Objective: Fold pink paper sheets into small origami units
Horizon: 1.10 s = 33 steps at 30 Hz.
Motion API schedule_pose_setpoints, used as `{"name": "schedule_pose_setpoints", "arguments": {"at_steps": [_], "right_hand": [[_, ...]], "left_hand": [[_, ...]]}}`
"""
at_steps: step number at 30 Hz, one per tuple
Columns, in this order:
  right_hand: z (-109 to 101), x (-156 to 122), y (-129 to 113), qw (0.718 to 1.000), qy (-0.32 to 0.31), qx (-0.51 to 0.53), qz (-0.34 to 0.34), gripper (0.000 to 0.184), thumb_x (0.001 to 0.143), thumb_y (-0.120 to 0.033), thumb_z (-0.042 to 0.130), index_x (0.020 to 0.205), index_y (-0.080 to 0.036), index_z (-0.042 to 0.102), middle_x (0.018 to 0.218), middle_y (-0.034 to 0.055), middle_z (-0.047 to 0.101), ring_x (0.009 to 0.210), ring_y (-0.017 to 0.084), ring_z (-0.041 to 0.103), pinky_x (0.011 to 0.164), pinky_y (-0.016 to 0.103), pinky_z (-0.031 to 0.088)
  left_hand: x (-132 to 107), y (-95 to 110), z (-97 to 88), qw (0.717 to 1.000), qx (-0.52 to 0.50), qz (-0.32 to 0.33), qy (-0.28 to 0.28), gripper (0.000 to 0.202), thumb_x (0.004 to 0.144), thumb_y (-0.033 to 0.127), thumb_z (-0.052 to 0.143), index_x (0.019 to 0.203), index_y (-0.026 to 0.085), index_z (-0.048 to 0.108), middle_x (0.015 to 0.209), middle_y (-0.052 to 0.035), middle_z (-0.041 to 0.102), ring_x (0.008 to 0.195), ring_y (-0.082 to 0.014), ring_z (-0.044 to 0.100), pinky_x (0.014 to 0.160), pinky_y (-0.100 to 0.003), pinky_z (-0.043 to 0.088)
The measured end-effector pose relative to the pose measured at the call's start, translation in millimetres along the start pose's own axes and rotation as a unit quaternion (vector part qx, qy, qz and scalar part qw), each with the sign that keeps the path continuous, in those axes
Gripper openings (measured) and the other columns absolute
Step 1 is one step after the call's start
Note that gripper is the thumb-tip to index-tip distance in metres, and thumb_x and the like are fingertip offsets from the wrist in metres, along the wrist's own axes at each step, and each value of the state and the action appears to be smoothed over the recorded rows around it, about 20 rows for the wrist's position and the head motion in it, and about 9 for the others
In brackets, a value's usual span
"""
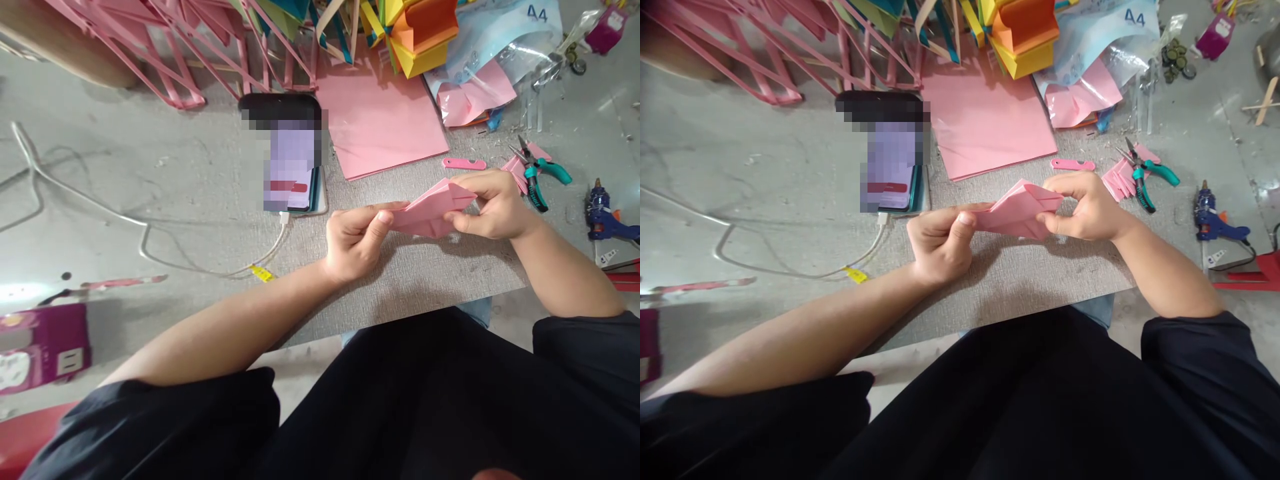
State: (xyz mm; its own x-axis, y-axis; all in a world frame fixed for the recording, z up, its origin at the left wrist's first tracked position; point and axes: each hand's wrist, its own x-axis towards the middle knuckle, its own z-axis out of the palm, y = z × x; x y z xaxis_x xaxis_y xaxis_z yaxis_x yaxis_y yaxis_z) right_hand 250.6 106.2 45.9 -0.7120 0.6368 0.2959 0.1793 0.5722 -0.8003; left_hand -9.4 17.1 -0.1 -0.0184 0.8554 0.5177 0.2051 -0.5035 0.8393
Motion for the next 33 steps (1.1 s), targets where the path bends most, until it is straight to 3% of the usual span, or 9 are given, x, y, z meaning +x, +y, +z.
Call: {"name": "schedule_pose_setpoints", "arguments": {"at_steps": [4, 7, 10, 15, 21, 25, 29, 31, 33], "right_hand": [[-1, -1, -1, 1.0, 0.001, 0.004, -0.006, 0.023, 0.091, -0.025, 0.079, 0.075, -0.026, 0.062, 0.073, -0.0041, 0.062, 0.068, 0.015, 0.055, 0.066, 0.034, 0.047], [-1, -1, -2, 1.0, 0.001, 0.008, 0.026, 0.019, 0.086, -0.023, 0.078, 0.076, -0.024, 0.062, 0.071, -0.0054, 0.058, 0.066, 0.013, 0.05, 0.065, 0.031, 0.045], [3, -1, -2, 0.999, 0.009, 0.019, 0.046, 0.018, 0.088, -0.025, 0.077, 0.076, -0.024, 0.063, 0.071, -0.0053, 0.057, 0.068, 0.013, 0.052, 0.067, 0.031, 0.047], [13, -2, 5, 0.995, 0.072, 0.056, 0.051, 0.02, 0.092, -0.031, 0.081, 0.078, -0.024, 0.069, 0.074, -0.0021, 0.065, 0.072, 0.015, 0.06, 0.068, 0.032, 0.052], [20, -2, 21, 0.987, 0.145, 0.071, 0.024, 0.022, 0.094, -0.034, 0.087, 0.08, -0.025, 0.074, 0.072, -0.0016, 0.068, 0.063, 0.013, 0.06, 0.055, 0.029, 0.049], [23, -2, 20, 0.987, 0.145, 0.068, 0.021, 0.023, 0.095, -0.039, 0.089, 0.081, -0.025, 0.077, 0.073, -0.0013, 0.072, 0.063, 0.013, 0.063, 0.056, 0.029, 0.05], [26, -1, 5, 0.991, 0.125, 0.052, 0.022, 0.02, 0.095, -0.03, 0.087, 0.079, -0.024, 0.075, 0.071, -0.0028, 0.071, 0.064, 0.012, 0.062, 0.06, 0.029, 0.05], [28, -1, -3, 0.992, 0.114, 0.04, 0.037, 0.021, 0.094, -0.029, 0.085, 0.078, -0.022, 0.074, 0.071, -0.0032, 0.069, 0.065, 0.012, 0.059, 0.062, 0.029, 0.051], [30, -1, -7, 0.992, 0.113, 0.039, 0.051, 0.023, 0.095, -0.032, 0.084, 0.078, -0.021, 0.073, 0.072, -0.0029, 0.068, 0.066, 0.012, 0.058, 0.063, 0.03, 0.051]], "left_hand": [[1, 1, 0.5, 0.999, -0.019, -0.027, -0.011, 0.047, 0.114, 0.061, 0.066, 0.107, 0.023, 0.094, 0.1, -0.0105, 0.092, 0.082, -0.0195, 0.089, 0.07, -0.025, 0.07], [1, 0, 0.1, 0.997, -0.014, -0.068, -0.036, 0.045, 0.104, 0.064, 0.079, 0.1, 0.022, 0.093, 0.088, -0.0091, 0.09, 0.073, -0.0193, 0.084, 0.063, -0.027, 0.067], [1, 0, -0.2, 0.992, -0.003, -0.107, -0.062, 0.033, 0.095, 0.053, 0.091, 0.092, 0.02, 0.09, 0.072, -0.0044, 0.083, 0.061, -0.0158, 0.073, 0.055, -0.025, 0.058], [7, 4, -0.6, 0.983, 0.005, -0.154, -0.102, 0.027, 0.091, 0.032, 0.085, 0.069, 0.018, 0.078, 0.054, 0.0037, 0.061, 0.049, -0.0087, 0.049, 0.043, -0.022, 0.036], [12, 6, -1.7, 0.98, -0.006, -0.152, -0.131, 0.028, 0.086, 0.028, 0.078, 0.062, 0.019, 0.066, 0.051, 0.0067, 0.048, 0.048, -0.0072, 0.037, 0.041, -0.023, 0.029], [11, 5, -1.4, 0.983, -0.001, -0.133, -0.129, 0.034, 0.085, 0.027, 0.077, 0.059, 0.022, 0.055, 0.05, 0.0073, 0.043, 0.048, -0.0076, 0.033, 0.041, -0.023, 0.027], [10, 6, 1.1, 0.984, 0.016, -0.128, -0.121, 0.049, 0.086, 0.026, 0.078, 0.056, 0.023, 0.039, 0.052, 0.0088, 0.031, 0.05, -0.0072, 0.026, 0.043, -0.025, 0.022], [8, 4, 2.4, 0.985, 0.025, -0.129, -0.108, 0.042, 0.087, 0.026, 0.079, 0.059, 0.022, 0.048, 0.054, 0.0081, 0.039, 0.051, -0.0076, 0.034, 0.045, -0.024, 0.027], [6, 0, 3.3, 0.987, 0.017, -0.133, -0.084, 0.019, 0.087, 0.026, 0.081, 0.075, 0.021, 0.067, 0.062, 0.0058, 0.058, 0.055, -0.0095, 0.049, 0.049, -0.023, 0.038]]}}
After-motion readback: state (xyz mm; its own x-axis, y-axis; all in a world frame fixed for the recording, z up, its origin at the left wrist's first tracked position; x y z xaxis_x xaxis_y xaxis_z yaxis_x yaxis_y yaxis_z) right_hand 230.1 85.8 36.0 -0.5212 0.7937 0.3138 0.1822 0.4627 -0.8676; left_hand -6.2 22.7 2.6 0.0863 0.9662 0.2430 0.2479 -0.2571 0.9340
